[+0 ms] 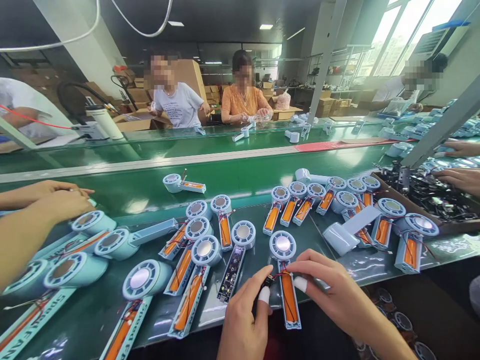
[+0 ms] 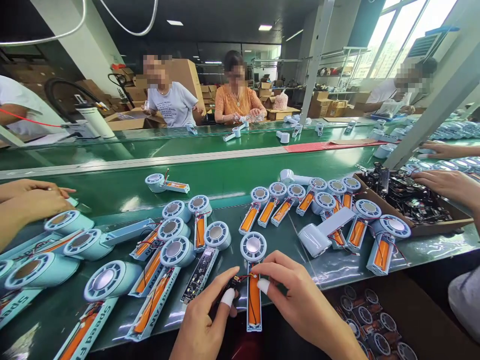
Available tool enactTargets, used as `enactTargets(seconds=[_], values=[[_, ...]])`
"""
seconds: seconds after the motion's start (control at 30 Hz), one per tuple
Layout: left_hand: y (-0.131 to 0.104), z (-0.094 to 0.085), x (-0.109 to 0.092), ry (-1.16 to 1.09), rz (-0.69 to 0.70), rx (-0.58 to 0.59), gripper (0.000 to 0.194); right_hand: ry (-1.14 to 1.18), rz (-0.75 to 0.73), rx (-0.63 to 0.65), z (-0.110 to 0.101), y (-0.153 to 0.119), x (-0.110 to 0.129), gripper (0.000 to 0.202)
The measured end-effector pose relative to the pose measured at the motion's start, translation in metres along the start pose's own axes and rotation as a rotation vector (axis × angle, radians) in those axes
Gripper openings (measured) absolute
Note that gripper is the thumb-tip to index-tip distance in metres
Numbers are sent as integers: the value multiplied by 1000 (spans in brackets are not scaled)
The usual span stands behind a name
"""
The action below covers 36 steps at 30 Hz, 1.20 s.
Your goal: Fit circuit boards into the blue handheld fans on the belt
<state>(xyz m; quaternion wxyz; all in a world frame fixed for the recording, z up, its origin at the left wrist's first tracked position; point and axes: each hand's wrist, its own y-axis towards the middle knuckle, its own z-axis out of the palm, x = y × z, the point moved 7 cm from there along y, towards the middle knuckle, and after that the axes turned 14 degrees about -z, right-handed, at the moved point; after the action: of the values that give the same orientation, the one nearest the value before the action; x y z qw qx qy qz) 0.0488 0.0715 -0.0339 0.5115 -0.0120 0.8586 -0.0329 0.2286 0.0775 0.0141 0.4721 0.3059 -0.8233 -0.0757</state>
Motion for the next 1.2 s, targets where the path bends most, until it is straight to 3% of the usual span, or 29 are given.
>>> enactTargets(seconds=[0.2,0.33,0.43,0.53,0.73,0.9,1.03,1.2], values=[[-4,2,-23,194,169,21,57,-5,-57,-134,6,12,3,18],[-8,5,-26,530,222,-34,65,74,100,-206,15,16,-6,18],[-11,5,-28,643,267,-74,69,136,188,-304,18,17,-11,18],[-10,5,-27,575,263,-59,66,171,231,-359,20,16,-12,17],[-7,1,-26,367,243,-66,59,182,191,-299,23,14,-9,20],[-6,3,-24,162,207,-49,54,254,274,-339,23,11,-14,21],[-6,-2,-16,49,89,-144,47,289,313,-271,26,13,-13,17],[-4,-5,-5,-16,-70,-181,32,39,133,-180,21,20,0,13]])
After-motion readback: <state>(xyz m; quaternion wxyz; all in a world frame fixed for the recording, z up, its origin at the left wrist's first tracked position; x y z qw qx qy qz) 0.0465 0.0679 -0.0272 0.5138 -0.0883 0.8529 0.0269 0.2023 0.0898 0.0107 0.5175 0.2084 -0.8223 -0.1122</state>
